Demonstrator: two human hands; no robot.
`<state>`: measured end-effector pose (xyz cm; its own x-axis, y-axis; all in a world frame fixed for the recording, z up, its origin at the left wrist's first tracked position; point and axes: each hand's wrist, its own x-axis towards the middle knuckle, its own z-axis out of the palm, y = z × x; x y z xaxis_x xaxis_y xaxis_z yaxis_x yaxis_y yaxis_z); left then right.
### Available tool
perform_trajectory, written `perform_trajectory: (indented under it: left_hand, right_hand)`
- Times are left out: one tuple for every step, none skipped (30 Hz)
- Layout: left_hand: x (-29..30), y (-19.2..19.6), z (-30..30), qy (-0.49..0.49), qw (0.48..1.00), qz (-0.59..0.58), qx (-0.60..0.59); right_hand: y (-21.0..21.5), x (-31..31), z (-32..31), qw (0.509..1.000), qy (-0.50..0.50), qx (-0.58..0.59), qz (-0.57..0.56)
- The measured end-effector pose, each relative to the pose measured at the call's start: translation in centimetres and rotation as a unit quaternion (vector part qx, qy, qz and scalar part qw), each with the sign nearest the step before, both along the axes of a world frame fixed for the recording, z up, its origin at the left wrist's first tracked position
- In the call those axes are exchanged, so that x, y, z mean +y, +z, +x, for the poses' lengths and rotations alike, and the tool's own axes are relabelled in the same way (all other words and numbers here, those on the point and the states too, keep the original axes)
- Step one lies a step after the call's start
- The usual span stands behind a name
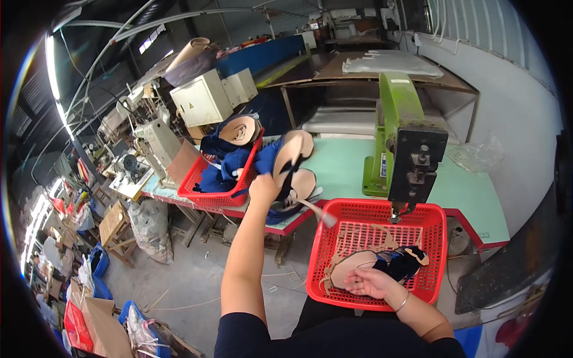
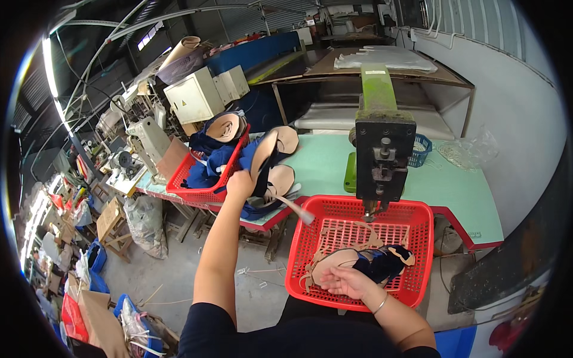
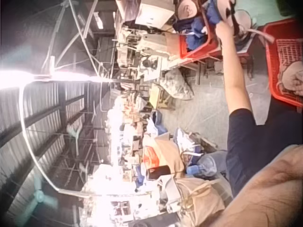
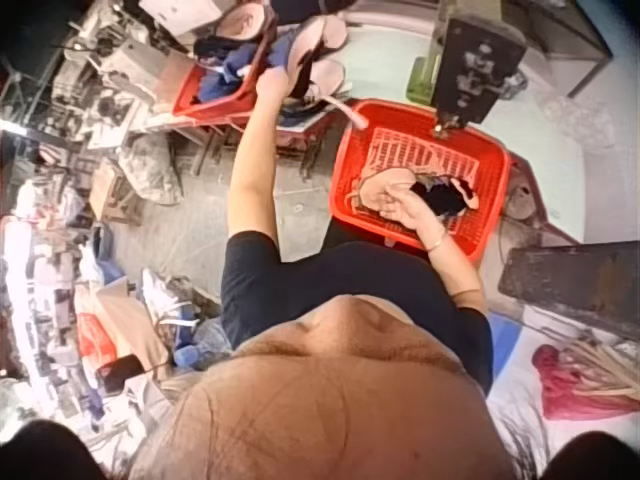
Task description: The person assembles blue sandals by attaching white plastic buckles to the straps using a green manual press machine. They pick up a sandal from a red basket, position the buckle under the press, and operate the machine to secure the component. The finished sandals are placed into a second red basket.
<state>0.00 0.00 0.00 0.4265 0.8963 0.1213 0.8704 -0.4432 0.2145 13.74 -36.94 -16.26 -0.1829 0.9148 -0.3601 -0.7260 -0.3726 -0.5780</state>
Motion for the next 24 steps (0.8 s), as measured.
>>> perform_trajectory:
  left_hand:
    - [0.3,0.0,-0.1,0.003,0.997,-0.006,0.08]
    - [0.5,-0.1,-0.1,0.007,0.987,-0.012,0.159]
    - [0.3,-0.5,-0.1,0.016,0.993,0.039,0.107]
    - [0.1,-1.0,-0.2,0.025,0.994,0.089,0.054]
    - [-0.2,-1.3,-0.2,0.034,0.99,0.139,0.0]
    - [-1.5,-0.8,0.1,-0.029,0.986,0.133,-0.1]
    - [-3.2,-0.6,-0.3,-0.142,0.972,0.156,-0.103]
    - [-4.7,-0.7,-1.0,-0.254,0.945,0.178,-0.107]
    - [-5.7,-1.2,-1.7,-0.361,0.904,0.201,-0.109]
    - [-6.1,-2.6,-2.7,-0.362,0.899,0.242,-0.046]
    - [-5.7,-3.9,-3.5,-0.363,0.888,0.282,0.017]
    - [-4.1,-5.4,-4.1,-0.309,0.913,0.237,0.121]
    - [-2.8,-6.5,-4.4,-0.27,0.926,0.239,0.107]
    - [-1.6,-7.1,-4.5,-0.24,0.934,0.25,0.092]
    - [-0.8,-7.6,-4.2,-0.213,0.939,0.259,0.078]
    - [-1.8,-6.7,-3.3,-0.217,0.926,0.301,0.069]
    - [-3.0,-5.8,-2.2,-0.17,0.956,0.212,0.11]
    - [-4.2,-6.2,-1.5,-0.189,0.938,0.287,0.042]
    - [-5.6,-6.1,-0.6,-0.206,0.909,0.36,-0.03]
    - [-7.7,-6.2,0.5,-0.244,0.913,0.325,-0.036]
    - [-9.9,-7.2,1.2,-0.284,0.898,0.315,-0.118]
    - [-12.2,-8.9,2.4,-0.326,0.915,0.206,-0.117]
    - [-15.0,-10.5,3.5,-0.412,0.88,0.118,-0.206]
    - [-18.0,-12.8,4.5,-0.429,0.878,-0.091,-0.193]
  right_hand:
    - [-0.2,-0.2,-0.1,0.999,-0.013,-0.031,-0.026]
    - [-0.2,-0.5,-0.2,0.998,-0.035,-0.026,-0.04]
    - [-0.6,-0.9,-0.3,0.998,-0.049,-0.024,-0.041]
    - [-1.0,-1.5,-0.2,0.997,-0.063,-0.023,-0.042]
    - [-1.2,-1.8,0.0,0.996,-0.077,-0.022,-0.043]
    - [-0.9,-2.4,0.4,0.994,-0.096,-0.023,-0.047]
    - [-0.9,-3.0,0.7,0.991,-0.121,-0.037,-0.05]
    - [-1.1,-3.4,1.1,0.986,-0.148,-0.053,-0.052]
    - [-1.1,-3.9,1.5,0.981,-0.173,-0.068,-0.051]
    - [-0.8,-4.3,1.8,0.978,-0.185,-0.072,-0.057]
    - [-0.6,-4.5,2.3,0.975,-0.2,-0.085,-0.052]
    - [-0.6,-4.6,2.5,0.97,-0.209,-0.107,-0.055]
    - [-0.9,-4.5,2.8,0.965,-0.223,-0.128,-0.057]
    - [-1.1,-4.2,2.9,0.952,-0.238,-0.188,-0.052]
    - [-1.1,-3.9,2.7,0.936,-0.254,-0.241,-0.037]
    - [-1.7,-3.5,2.7,0.915,-0.278,-0.293,-0.015]
    - [-2.5,-3.0,2.7,0.889,-0.301,-0.345,0.006]
    - [-3.1,-2.6,2.5,0.828,-0.328,-0.452,0.041]
    - [-2.5,-2.0,2.1,0.752,-0.349,-0.554,0.076]
    - [-1.4,-2.4,1.8,0.71,-0.328,-0.62,0.059]
    - [-0.6,-2.4,1.5,0.669,-0.307,-0.671,0.093]
    - [-1.0,-2.5,1.7,0.598,-0.294,-0.736,0.121]
    - [-1.7,-2.7,1.9,0.522,-0.277,-0.794,0.146]
    - [-1.9,-2.7,1.8,0.525,-0.259,-0.8,0.133]
